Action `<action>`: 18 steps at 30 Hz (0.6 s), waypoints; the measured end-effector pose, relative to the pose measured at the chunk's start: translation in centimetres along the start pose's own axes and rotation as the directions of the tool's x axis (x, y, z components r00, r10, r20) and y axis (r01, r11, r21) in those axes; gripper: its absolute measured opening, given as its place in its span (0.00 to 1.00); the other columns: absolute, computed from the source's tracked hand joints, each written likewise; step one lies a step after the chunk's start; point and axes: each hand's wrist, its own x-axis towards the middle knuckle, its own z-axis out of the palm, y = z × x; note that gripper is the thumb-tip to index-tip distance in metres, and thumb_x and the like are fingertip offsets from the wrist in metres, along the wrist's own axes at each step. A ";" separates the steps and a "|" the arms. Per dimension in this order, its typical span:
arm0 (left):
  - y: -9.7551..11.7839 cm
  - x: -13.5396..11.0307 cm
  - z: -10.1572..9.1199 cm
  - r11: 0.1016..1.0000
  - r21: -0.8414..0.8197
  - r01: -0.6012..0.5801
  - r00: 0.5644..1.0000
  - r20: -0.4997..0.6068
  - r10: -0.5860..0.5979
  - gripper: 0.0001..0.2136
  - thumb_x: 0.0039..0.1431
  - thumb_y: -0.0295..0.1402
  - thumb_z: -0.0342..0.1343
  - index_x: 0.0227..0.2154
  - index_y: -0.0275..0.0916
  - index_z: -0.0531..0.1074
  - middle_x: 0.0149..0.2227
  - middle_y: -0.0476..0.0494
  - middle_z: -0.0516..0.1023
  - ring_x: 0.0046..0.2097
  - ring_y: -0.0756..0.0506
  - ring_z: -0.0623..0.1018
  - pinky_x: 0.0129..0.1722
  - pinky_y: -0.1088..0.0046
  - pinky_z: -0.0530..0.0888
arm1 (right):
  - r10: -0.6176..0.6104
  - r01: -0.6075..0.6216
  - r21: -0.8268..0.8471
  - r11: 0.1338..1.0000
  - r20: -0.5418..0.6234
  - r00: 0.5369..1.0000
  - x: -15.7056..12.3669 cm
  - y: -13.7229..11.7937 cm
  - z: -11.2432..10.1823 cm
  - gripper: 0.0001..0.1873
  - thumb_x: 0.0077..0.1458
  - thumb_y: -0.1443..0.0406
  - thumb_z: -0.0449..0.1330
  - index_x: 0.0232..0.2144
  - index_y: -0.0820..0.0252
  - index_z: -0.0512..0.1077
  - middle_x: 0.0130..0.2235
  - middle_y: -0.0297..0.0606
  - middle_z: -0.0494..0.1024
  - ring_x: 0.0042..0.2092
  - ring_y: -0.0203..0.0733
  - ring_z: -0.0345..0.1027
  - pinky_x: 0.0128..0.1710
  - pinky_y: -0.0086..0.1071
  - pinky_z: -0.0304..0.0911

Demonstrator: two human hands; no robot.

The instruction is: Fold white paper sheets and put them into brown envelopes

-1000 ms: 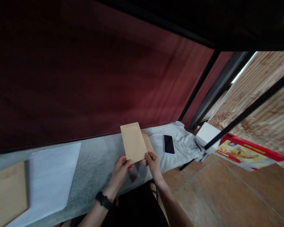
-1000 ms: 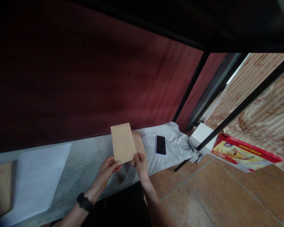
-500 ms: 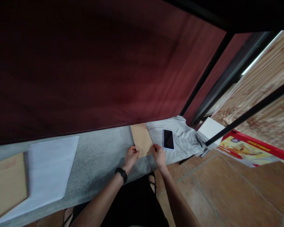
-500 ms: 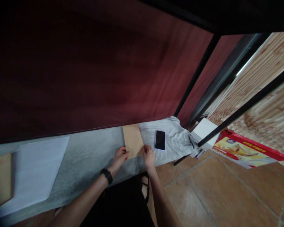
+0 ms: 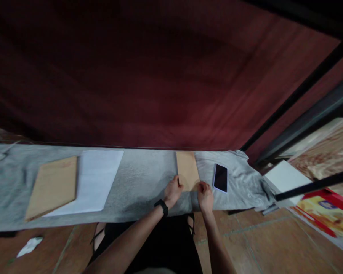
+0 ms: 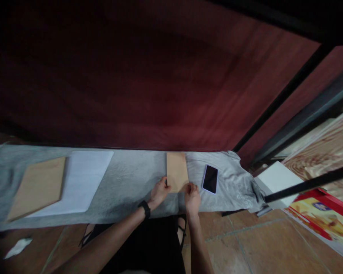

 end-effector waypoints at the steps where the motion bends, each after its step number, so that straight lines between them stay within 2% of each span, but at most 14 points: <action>1: 0.0 -0.2 0.0 1.000 -0.002 -0.006 1.000 -0.027 0.006 0.19 0.57 0.26 0.55 0.53 0.37 0.69 0.38 0.40 0.81 0.39 0.43 0.79 0.39 0.69 0.71 | -0.009 0.009 -0.010 1.000 -0.012 1.000 0.0 0.2 0.1 0.20 0.64 0.62 0.47 0.46 0.63 0.76 0.42 0.49 0.78 0.39 0.46 0.73 0.38 0.35 0.64; 3: -0.3 -0.9 -0.4 0.999 -0.022 -0.045 0.997 -0.065 0.043 0.18 0.58 0.27 0.55 0.52 0.39 0.71 0.36 0.42 0.81 0.39 0.44 0.79 0.40 0.69 0.72 | -0.034 0.033 -0.012 0.999 -0.020 0.999 0.0 0.7 0.5 0.22 0.64 0.59 0.46 0.47 0.64 0.76 0.43 0.51 0.78 0.40 0.48 0.73 0.39 0.36 0.64; 5: -1.3 -1.9 -1.7 0.994 -0.048 -0.094 0.992 -0.094 0.090 0.18 0.60 0.29 0.55 0.54 0.39 0.72 0.36 0.42 0.81 0.39 0.44 0.80 0.42 0.69 0.74 | -0.056 0.058 0.022 0.998 -0.048 0.997 0.0 1.4 0.9 0.26 0.64 0.55 0.45 0.49 0.65 0.75 0.44 0.53 0.78 0.42 0.51 0.73 0.40 0.38 0.65; 8: -4.7 -4.3 -5.7 0.986 -0.042 -0.163 0.971 -0.186 0.153 0.18 0.63 0.33 0.51 0.55 0.43 0.72 0.43 0.40 0.81 0.45 0.43 0.80 0.48 0.68 0.75 | -0.072 0.082 0.072 0.994 -0.132 0.989 -0.6 2.2 1.2 0.30 0.64 0.50 0.44 0.54 0.65 0.71 0.46 0.54 0.77 0.44 0.54 0.72 0.40 0.41 0.65; 10: -8.2 -6.3 -9.4 0.967 0.140 -0.213 0.898 -0.361 0.250 0.17 0.64 0.36 0.50 0.54 0.45 0.73 0.52 0.40 0.79 0.53 0.41 0.78 0.55 0.66 0.73 | -0.108 0.122 0.091 0.988 -0.147 0.983 -1.6 2.4 1.2 0.31 0.65 0.48 0.44 0.56 0.63 0.70 0.46 0.52 0.76 0.43 0.54 0.72 0.40 0.42 0.66; 11: -10.2 -7.3 -11.4 0.955 0.247 -0.164 0.850 -0.456 0.264 0.18 0.64 0.38 0.50 0.54 0.44 0.72 0.55 0.39 0.77 0.57 0.40 0.75 0.58 0.63 0.71 | -0.128 0.144 0.107 0.984 -0.141 0.982 -2.2 2.3 1.2 0.31 0.65 0.48 0.44 0.56 0.61 0.70 0.45 0.51 0.75 0.43 0.54 0.72 0.41 0.42 0.67; 13: -14.2 -9.4 -15.3 0.955 0.292 -0.048 0.783 -0.582 0.217 0.24 0.62 0.41 0.49 0.58 0.34 0.69 0.61 0.28 0.70 0.64 0.32 0.67 0.64 0.48 0.63 | -0.181 0.201 0.153 0.968 -0.131 0.975 -3.5 1.8 1.6 0.29 0.65 0.48 0.45 0.56 0.59 0.70 0.45 0.49 0.75 0.46 0.54 0.73 0.44 0.44 0.68; 15: -17.7 -11.3 -18.4 0.883 0.452 0.125 0.705 -0.667 0.241 0.31 0.63 0.47 0.47 0.61 0.27 0.65 0.66 0.22 0.62 0.69 0.29 0.58 0.65 0.44 0.59 | -0.250 0.266 0.205 0.942 -0.100 0.963 -4.8 0.8 2.5 0.27 0.66 0.50 0.45 0.55 0.58 0.71 0.48 0.49 0.74 0.51 0.54 0.71 0.49 0.45 0.67; 16: -19.0 -12.1 -19.6 0.837 0.504 0.211 0.682 -0.690 0.243 0.34 0.63 0.49 0.45 0.61 0.25 0.63 0.67 0.20 0.60 0.70 0.28 0.55 0.65 0.42 0.56 | -0.284 0.295 0.227 0.928 -0.077 0.956 -5.3 0.2 3.1 0.26 0.67 0.51 0.46 0.55 0.57 0.71 0.50 0.49 0.74 0.52 0.54 0.71 0.51 0.45 0.67; 18: -20.7 -13.4 -21.2 0.745 0.599 0.295 0.710 -0.659 0.249 0.38 0.63 0.53 0.43 0.61 0.20 0.63 0.65 0.16 0.61 0.70 0.27 0.57 0.65 0.44 0.58 | -0.361 0.354 0.264 0.897 -0.022 0.932 -6.2 -1.3 4.6 0.23 0.68 0.54 0.46 0.53 0.56 0.72 0.52 0.48 0.74 0.54 0.52 0.70 0.54 0.45 0.66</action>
